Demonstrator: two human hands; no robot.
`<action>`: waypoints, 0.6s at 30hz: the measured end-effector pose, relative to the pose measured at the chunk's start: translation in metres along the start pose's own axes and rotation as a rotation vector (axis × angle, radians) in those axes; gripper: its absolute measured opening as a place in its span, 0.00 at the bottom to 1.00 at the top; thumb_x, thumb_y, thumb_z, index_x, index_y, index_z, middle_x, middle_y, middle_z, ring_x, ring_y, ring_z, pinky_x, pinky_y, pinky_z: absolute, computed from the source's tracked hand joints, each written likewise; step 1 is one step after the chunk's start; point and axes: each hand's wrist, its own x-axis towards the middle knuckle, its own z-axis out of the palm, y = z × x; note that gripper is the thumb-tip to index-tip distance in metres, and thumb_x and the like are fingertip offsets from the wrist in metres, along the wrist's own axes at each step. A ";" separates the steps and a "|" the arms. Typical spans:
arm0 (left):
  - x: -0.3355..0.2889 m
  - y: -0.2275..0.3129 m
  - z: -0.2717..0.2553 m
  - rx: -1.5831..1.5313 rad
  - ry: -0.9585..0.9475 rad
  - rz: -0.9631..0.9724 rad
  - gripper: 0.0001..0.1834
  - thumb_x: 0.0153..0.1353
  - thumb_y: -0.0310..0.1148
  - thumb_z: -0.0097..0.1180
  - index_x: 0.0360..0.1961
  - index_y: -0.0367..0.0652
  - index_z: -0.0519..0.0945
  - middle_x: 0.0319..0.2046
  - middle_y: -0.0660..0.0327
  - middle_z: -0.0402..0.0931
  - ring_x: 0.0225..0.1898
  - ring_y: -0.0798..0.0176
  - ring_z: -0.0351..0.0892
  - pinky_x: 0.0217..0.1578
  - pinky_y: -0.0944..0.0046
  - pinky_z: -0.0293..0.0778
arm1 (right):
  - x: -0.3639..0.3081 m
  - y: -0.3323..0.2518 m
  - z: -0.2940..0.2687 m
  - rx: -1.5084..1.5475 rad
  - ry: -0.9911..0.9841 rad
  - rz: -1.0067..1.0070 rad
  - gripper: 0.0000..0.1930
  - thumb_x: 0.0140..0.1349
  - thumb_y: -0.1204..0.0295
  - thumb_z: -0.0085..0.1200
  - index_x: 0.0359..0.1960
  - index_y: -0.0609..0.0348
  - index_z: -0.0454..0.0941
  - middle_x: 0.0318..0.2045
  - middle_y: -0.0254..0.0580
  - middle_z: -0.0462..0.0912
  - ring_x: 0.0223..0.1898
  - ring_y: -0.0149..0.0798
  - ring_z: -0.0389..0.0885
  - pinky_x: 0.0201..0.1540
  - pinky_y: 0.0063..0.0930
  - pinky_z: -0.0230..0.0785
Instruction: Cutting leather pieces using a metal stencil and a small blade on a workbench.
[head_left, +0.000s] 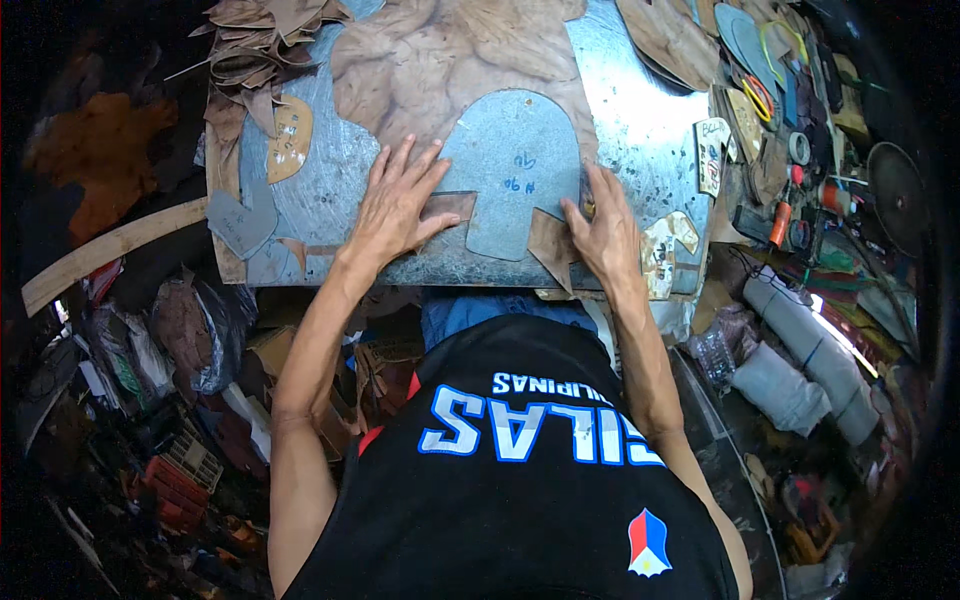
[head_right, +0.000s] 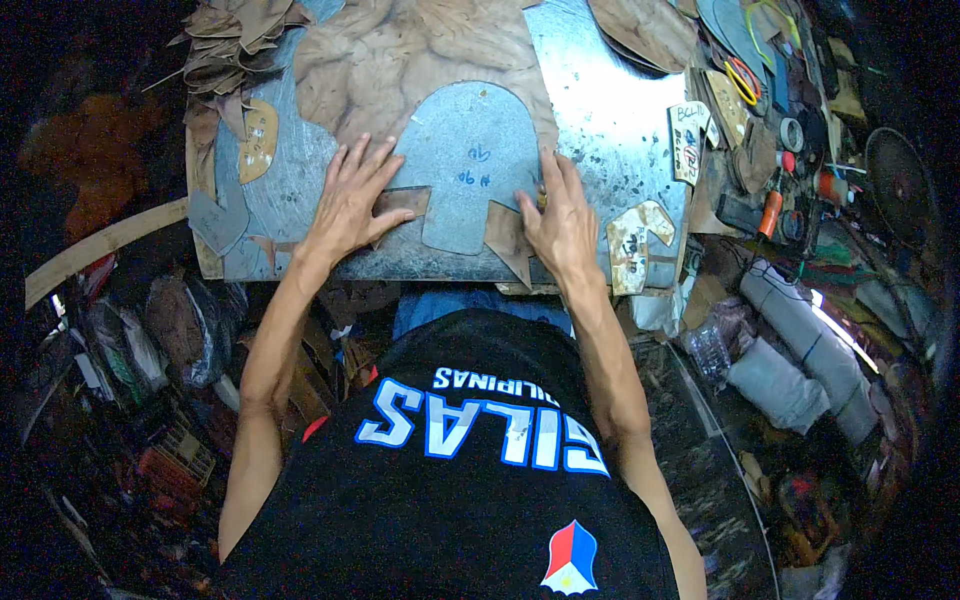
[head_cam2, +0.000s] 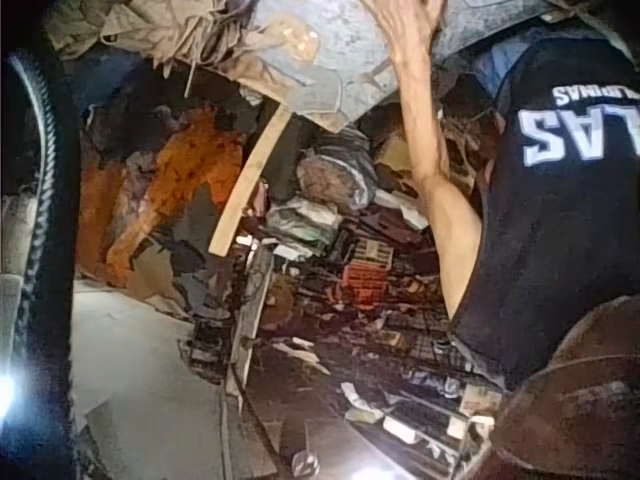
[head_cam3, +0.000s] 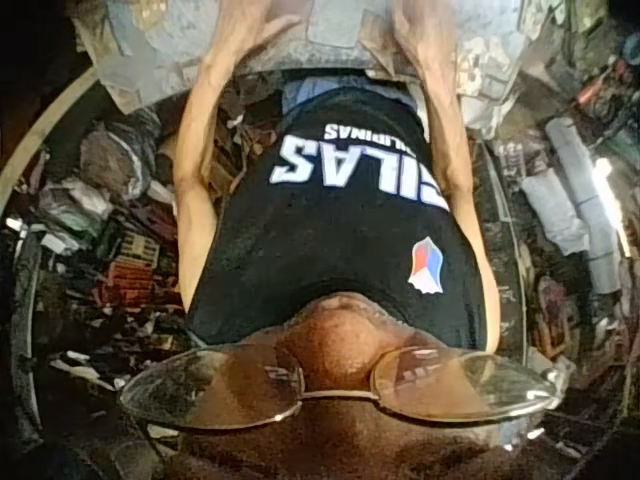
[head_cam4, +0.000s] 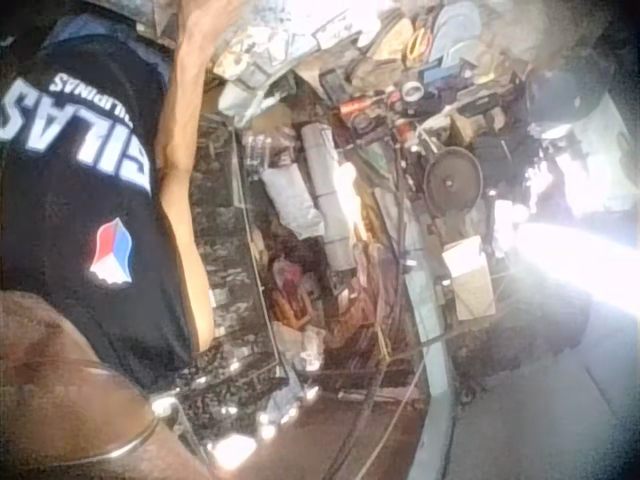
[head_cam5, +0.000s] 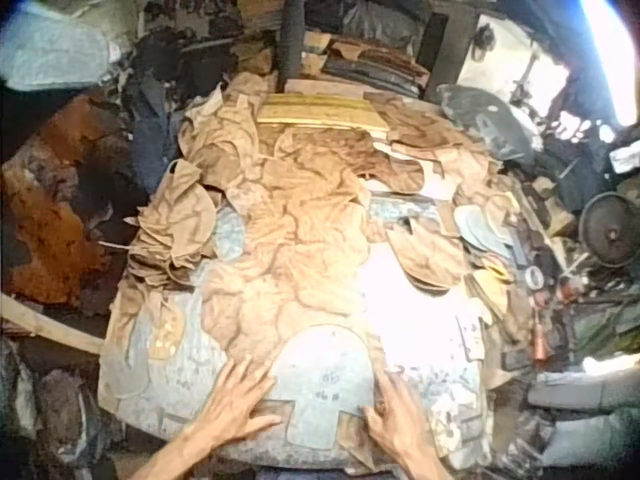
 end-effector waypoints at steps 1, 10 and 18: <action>-0.007 0.002 0.003 -0.002 0.002 -0.001 0.35 0.56 0.49 0.66 0.62 0.41 0.75 0.70 0.55 0.63 0.73 0.43 0.53 0.70 0.40 0.49 | -0.006 0.003 0.003 -0.002 -0.001 -0.001 0.30 0.61 0.66 0.61 0.65 0.59 0.67 0.63 0.61 0.70 0.51 0.60 0.81 0.46 0.47 0.79; -0.040 0.034 0.029 0.036 0.191 -0.113 0.21 0.59 0.36 0.66 0.53 0.40 0.82 0.62 0.52 0.74 0.68 0.42 0.65 0.66 0.40 0.58 | 0.029 0.028 0.008 -0.069 0.023 -0.078 0.16 0.63 0.68 0.58 0.52 0.54 0.77 0.59 0.55 0.73 0.36 0.61 0.85 0.36 0.50 0.80; -0.037 0.050 0.037 0.006 0.322 -0.164 0.14 0.56 0.31 0.67 0.43 0.40 0.84 0.54 0.54 0.78 0.60 0.45 0.72 0.61 0.44 0.64 | 0.043 0.053 -0.018 -0.083 -0.233 -0.257 0.25 0.58 0.57 0.65 0.56 0.51 0.78 0.68 0.54 0.66 0.39 0.57 0.86 0.45 0.47 0.80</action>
